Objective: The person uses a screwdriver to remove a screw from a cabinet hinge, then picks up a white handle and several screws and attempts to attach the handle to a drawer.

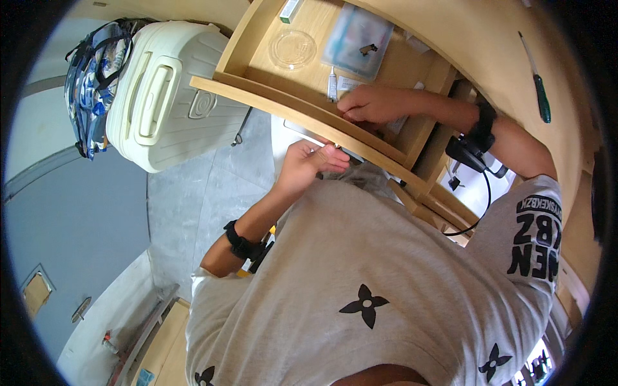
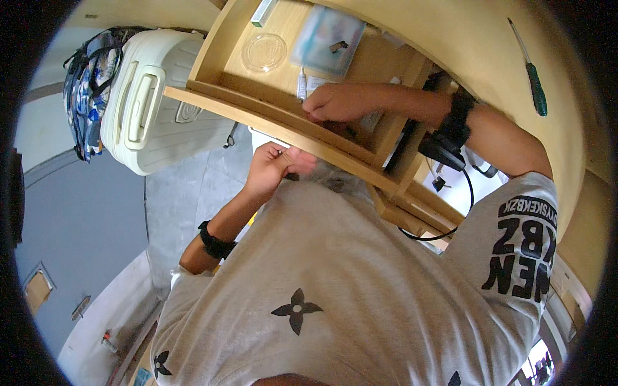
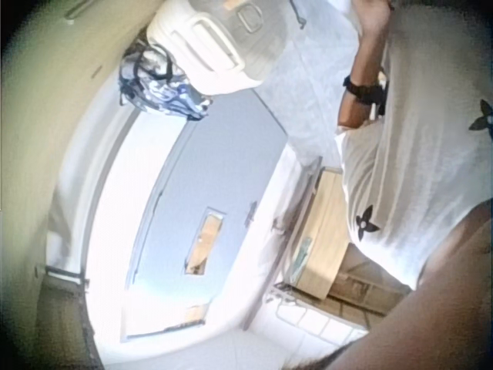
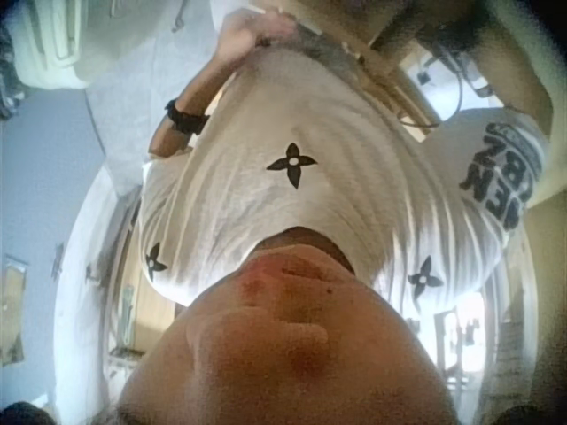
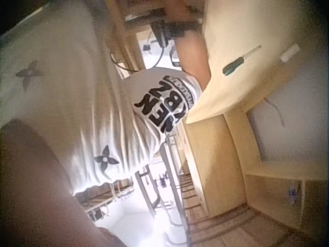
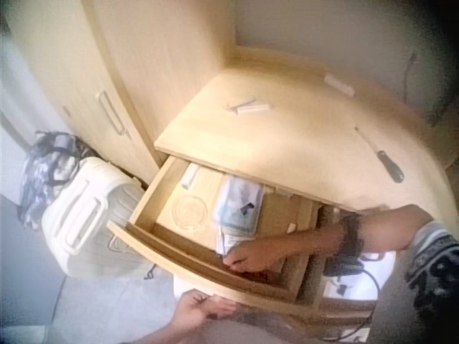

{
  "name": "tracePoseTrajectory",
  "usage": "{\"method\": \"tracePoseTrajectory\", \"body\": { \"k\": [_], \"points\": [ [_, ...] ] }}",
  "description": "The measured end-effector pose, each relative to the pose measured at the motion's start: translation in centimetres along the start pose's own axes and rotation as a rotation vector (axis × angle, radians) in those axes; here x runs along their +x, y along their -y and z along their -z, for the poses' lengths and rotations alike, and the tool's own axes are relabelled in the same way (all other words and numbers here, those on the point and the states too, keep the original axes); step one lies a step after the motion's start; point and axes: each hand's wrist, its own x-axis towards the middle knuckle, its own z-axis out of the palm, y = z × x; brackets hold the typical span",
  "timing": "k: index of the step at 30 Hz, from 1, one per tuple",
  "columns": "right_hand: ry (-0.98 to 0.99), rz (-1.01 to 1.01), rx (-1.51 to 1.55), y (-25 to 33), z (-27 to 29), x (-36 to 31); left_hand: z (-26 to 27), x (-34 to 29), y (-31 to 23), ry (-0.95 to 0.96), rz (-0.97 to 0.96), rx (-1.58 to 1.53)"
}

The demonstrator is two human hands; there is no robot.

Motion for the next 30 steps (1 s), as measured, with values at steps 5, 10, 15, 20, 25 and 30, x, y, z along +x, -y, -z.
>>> {"method": "tracePoseTrajectory", "body": {
  "k": [5,10,15,20,25,30],
  "points": [
    [0.067,-0.104,-0.170,0.8,0.4,-0.5,0.3,0.0,-0.1,0.032,0.017,0.028],
    [-0.042,0.175,-0.087,0.3,0.1,-0.3,0.3,0.2,-0.2,0.065,0.016,0.029],
    [0.057,-0.189,0.035,1.0,0.4,-0.7,0.6,0.2,-0.1,0.065,0.027,0.052],
    [-0.035,-0.083,0.111,1.0,0.1,-1.3,0.4,0.0,0.0,0.058,0.026,0.045],
    [-0.046,0.076,-0.123,1.1,0.6,-1.1,0.1,0.4,-0.4,0.058,0.033,0.078],
    [-0.150,0.325,-0.202,-2.0,-0.5,0.1,0.2,0.4,-0.1,0.100,0.084,0.061]
  ]
}}
